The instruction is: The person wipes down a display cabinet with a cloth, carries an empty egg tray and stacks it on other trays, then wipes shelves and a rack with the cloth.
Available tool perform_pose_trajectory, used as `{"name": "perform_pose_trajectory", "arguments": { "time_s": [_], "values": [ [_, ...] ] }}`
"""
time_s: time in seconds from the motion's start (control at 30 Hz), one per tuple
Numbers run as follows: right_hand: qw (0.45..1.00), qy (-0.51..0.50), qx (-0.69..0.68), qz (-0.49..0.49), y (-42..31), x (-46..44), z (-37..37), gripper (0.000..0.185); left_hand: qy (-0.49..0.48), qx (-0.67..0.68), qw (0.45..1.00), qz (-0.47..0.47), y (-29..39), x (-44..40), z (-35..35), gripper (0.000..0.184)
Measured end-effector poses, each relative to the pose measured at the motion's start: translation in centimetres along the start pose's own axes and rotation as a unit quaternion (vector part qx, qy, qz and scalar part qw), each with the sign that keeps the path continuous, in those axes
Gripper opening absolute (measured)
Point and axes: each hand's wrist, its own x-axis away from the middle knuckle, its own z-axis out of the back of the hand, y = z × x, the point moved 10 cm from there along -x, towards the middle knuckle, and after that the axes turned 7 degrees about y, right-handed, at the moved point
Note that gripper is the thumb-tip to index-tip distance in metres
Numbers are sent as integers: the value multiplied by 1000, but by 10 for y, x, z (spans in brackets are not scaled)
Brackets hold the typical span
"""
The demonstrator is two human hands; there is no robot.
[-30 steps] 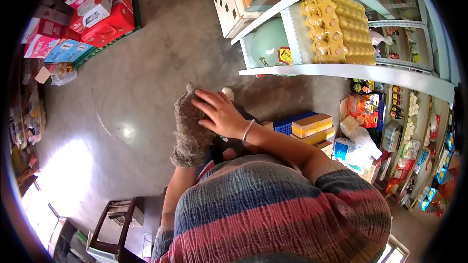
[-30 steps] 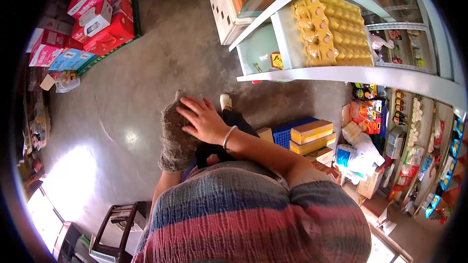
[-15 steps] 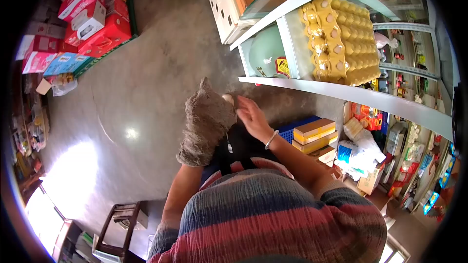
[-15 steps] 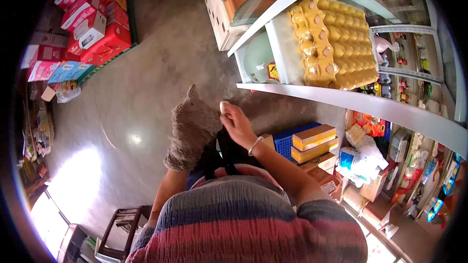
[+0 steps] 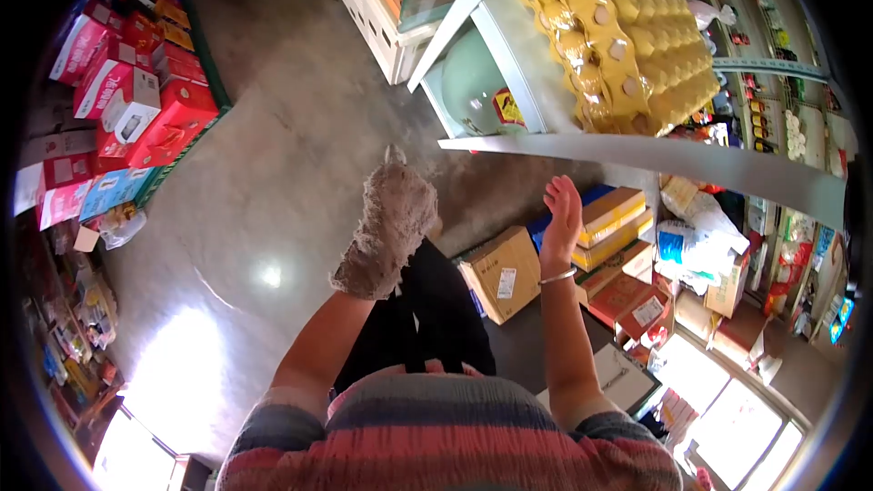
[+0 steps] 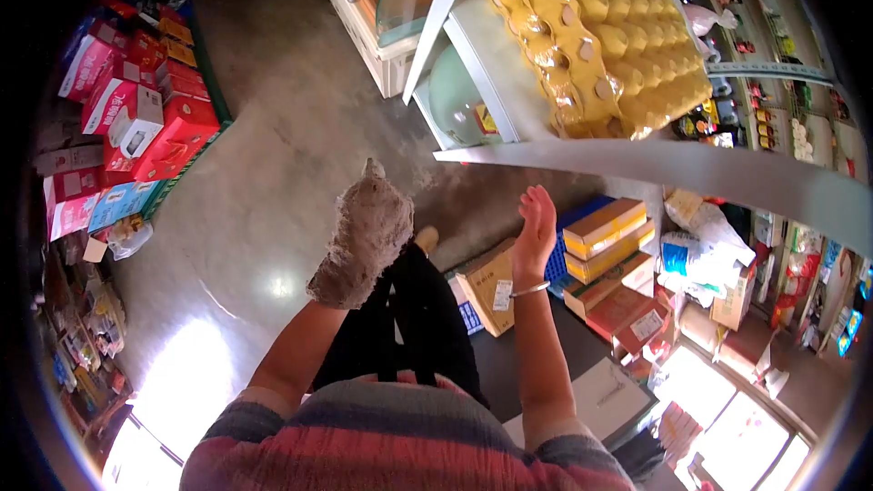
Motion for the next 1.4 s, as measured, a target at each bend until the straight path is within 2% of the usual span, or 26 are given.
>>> {"name": "perform_pose_trajectory", "arguments": {
  "time_s": [0.1,0.17,0.23,0.33,0.37,0.4,0.47,0.5,0.53,0.57,0.6,0.67,0.73,0.77,0.87,0.9,0.97,1.0,1.03,1.07,1.1,1.2,1.23,1.3,1.37,1.4],
  "values": [
    [994,14,42,96,-16,-16,-1,37,7,-61,997,38,-7,-12,7,20],
    [985,23,66,156,-24,-25,-3,36,131,-62,988,60,-5,-39,-75,26],
    [977,43,53,200,-24,-34,-5,37,192,-44,974,108,-19,-58,-79,31],
    [967,73,89,228,-4,-52,3,44,159,-54,968,186,-48,-112,-95,33],
    [957,86,74,267,-7,-52,-4,52,133,-92,968,190,-62,-146,-125,33],
    [957,58,16,284,1,-61,-10,65,135,-87,965,206,-75,-170,-142,33],
    [930,135,125,318,-8,-57,-27,77,169,-35,953,249,-104,-209,-167,33],
    [920,149,97,350,4,-58,-28,81,197,-104,938,264,-109,-216,-166,32],
    [907,162,69,381,17,-58,-24,85,223,-170,917,282,-115,-223,-165,30],
    [887,189,125,402,29,-64,-15,86,238,-345,863,281,-109,-227,-160,29],
    [862,219,181,420,41,-70,-7,87,234,-385,845,289,-106,-230,-157,27],
    [759,335,352,433,14,-58,-22,86,225,-460,803,305,-101,-236,-152,23],
    [672,353,421,497,-8,-46,-55,70,243,-507,767,311,-98,-244,-152,22],
    [658,360,413,516,-12,-42,-61,64,258,-523,750,313,-94,-249,-153,22],
    [732,344,230,541,7,-43,-46,59,287,-561,705,325,-90,-262,-160,20],
    [769,309,79,554,20,-48,-34,58,297,-574,688,330,-89,-265,-161,19],
    [764,297,-10,573,39,-51,-27,60,318,-599,650,342,-90,-272,-163,18],
    [739,330,53,585,41,-48,-35,63,328,-612,630,348,-91,-275,-163,18],
    [711,364,115,591,43,-45,-44,67,351,-664,585,306,-87,-281,-171,13],
    [679,397,178,592,46,-40,-49,70,361,-673,549,339,-88,-281,-172,11],
    [699,389,197,566,50,-49,-41,75,369,-679,515,372,-85,-279,-170,9],
    [681,382,133,610,33,-32,-68,73,406,-672,468,406,-80,-274,-155,13],
    [677,391,147,606,34,-33,-65,73,396,-662,496,398,-81,-275,-148,14],
    [692,374,146,600,36,-37,-64,74,414,-559,637,332,-81,-282,-144,24],
    [691,357,172,604,36,-37,-66,74,427,-576,648,257,-69,-340,-190,35],
    [694,359,160,604,38,-37,-64,73,444,-401,780,184,-73,-351,-190,40]
  ]
}}
